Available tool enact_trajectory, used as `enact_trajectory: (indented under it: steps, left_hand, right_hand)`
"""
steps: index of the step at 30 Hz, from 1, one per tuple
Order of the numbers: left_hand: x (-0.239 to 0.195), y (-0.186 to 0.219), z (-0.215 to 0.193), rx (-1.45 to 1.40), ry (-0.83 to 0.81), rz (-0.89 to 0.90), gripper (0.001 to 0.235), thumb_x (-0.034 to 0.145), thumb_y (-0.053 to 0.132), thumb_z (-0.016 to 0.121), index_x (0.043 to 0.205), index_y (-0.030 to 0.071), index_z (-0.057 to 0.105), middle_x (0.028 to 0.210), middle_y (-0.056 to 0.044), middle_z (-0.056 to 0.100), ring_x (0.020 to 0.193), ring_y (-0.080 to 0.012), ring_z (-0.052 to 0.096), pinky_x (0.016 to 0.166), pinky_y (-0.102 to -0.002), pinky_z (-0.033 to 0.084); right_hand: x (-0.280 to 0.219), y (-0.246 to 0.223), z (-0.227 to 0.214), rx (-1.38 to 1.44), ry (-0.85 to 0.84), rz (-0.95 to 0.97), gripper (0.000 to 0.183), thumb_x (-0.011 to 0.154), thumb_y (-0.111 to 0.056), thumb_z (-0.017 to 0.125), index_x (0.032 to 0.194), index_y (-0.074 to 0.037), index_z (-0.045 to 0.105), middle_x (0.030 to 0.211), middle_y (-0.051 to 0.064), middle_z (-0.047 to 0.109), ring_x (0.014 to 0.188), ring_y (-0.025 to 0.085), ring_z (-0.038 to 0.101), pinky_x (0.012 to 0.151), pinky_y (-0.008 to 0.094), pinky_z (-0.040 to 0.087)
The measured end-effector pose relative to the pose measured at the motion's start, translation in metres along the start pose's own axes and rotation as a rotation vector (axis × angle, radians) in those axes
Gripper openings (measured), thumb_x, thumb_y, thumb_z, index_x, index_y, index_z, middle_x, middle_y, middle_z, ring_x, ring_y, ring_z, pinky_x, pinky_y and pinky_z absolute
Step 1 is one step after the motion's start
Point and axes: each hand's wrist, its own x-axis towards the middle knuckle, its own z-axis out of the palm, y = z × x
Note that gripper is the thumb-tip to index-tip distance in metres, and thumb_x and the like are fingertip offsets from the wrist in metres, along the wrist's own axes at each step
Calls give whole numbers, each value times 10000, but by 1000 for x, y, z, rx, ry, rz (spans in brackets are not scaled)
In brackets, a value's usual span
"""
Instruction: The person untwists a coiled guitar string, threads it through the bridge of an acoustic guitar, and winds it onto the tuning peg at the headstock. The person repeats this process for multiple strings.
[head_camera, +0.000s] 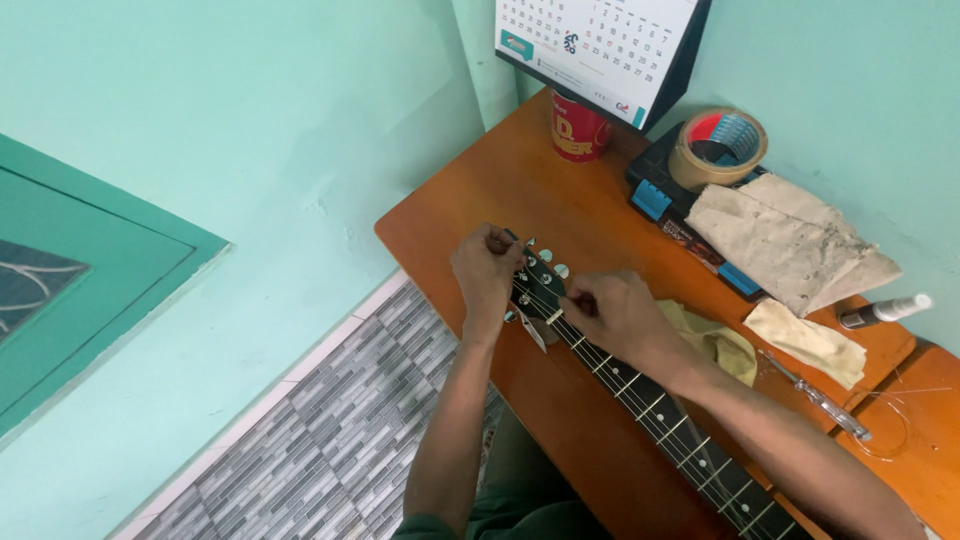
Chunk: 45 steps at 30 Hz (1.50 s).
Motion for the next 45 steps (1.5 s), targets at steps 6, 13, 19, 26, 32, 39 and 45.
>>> enact_trajectory:
  steps: [6,13,19,26,32,39,45]
  left_hand:
    - [-4,-6,-22,276,-4,172,128,881,-37,762,994,23,754,855,-170,751,795,-312,777,640,-343,631]
    - [-2,-26,-27,238,-18,334,210,859,15,799,1029,139,798,940,-72,744,880,-257,750,707,-306,604]
    - [4,-49,-26,568,-189,760,337,896,-71,631,1053,199,758,1098,-23,637,981,-303,713,768,-420,584]
    - [3,-53,-33,673,-241,794,372,913,-99,613,1140,161,749,1182,-28,603,1075,-257,702,859,-330,580]
    - [8,-63,-30,694,-245,826,370,935,-95,609,1176,153,740,1152,-43,589,1076,-256,692,876,-332,583]
    - [15,-74,-23,650,-129,812,270,946,7,670,1092,201,789,1087,11,651,961,-205,719,793,-296,595]
    - [3,-63,-29,609,-143,804,343,973,-51,621,1173,183,772,1081,-37,682,940,-230,724,758,-297,591]
  right_hand:
    - [-9,-8,7,-75,94,-86,150,853,-97,743,728,-50,674,555,104,641,527,235,659,431,356,513]
    - [-16,-9,19,-69,184,-61,215,868,-102,737,680,-55,644,531,87,633,492,169,631,419,276,494]
    - [-16,-9,22,-74,225,-107,210,855,-77,723,661,-67,642,515,92,628,476,202,649,398,279,479]
    - [-15,-7,21,-69,211,-115,198,848,-60,716,661,-51,653,515,102,635,471,195,650,387,283,480]
    - [-12,-4,19,-59,180,-115,196,866,-80,731,687,-34,666,536,137,635,492,232,655,399,321,495]
    - [-13,-19,10,-79,140,-108,195,910,-90,727,732,-21,690,582,144,656,536,207,675,431,313,526]
    - [-16,-12,8,-67,133,-141,205,890,-15,709,694,-23,652,516,114,603,486,183,623,421,281,500]
